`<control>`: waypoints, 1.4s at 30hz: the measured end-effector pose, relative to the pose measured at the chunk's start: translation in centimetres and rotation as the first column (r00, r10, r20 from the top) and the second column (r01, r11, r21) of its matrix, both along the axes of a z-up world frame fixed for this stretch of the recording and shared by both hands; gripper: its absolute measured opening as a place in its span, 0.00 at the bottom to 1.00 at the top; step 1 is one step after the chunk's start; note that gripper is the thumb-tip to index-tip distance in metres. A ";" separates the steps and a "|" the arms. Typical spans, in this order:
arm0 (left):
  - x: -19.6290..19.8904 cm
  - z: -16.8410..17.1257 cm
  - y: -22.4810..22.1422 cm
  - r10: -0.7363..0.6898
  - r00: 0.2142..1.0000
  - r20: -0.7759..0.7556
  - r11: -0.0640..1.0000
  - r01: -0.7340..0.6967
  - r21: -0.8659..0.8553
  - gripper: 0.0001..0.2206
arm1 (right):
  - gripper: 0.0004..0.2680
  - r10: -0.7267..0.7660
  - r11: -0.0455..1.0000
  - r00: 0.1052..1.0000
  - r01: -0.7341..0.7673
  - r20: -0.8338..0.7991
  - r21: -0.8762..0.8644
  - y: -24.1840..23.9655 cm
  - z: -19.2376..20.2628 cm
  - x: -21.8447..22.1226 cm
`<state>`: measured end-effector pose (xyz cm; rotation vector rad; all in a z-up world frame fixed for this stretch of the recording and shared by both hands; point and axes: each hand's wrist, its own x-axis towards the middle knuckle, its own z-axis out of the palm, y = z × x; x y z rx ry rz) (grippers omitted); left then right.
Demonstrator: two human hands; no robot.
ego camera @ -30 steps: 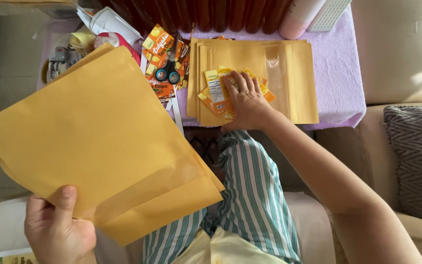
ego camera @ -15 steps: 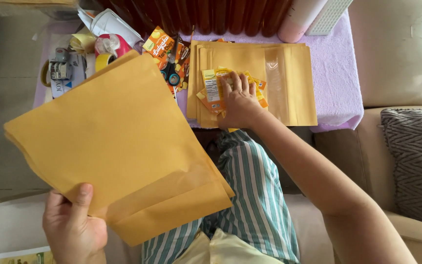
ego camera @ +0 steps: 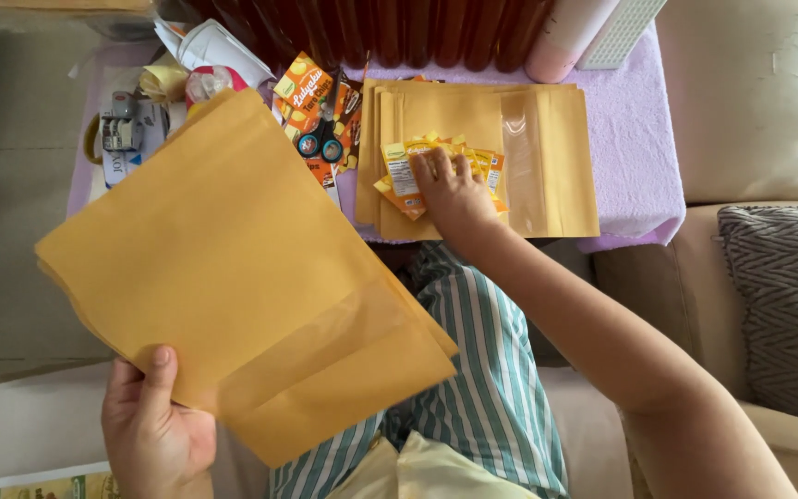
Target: Labeling yellow padded envelopes with stickers and organizing them on a table.
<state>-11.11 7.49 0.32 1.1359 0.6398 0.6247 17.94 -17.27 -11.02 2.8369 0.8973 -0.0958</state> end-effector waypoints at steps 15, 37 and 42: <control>6.7 -3.0 -4.6 -0.004 0.999 0.035 0.953 0.014 -0.302 0.03 | 0.22 -0.361 0.308 0.781 0.616 -0.510 0.725 -10.8 3.7 8.8; 17.1 -5.0 -20.9 -0.614 0.785 0.084 0.423 0.417 -0.804 0.11 | 0.25 -0.247 0.522 0.961 0.244 -0.129 0.817 -13.4 8.4 1.9; 20.9 -3.9 -20.6 -0.658 0.701 0.275 0.669 0.712 -0.211 0.47 | 0.33 -0.104 0.660 0.980 -0.060 0.171 0.749 -8.2 1.9 1.3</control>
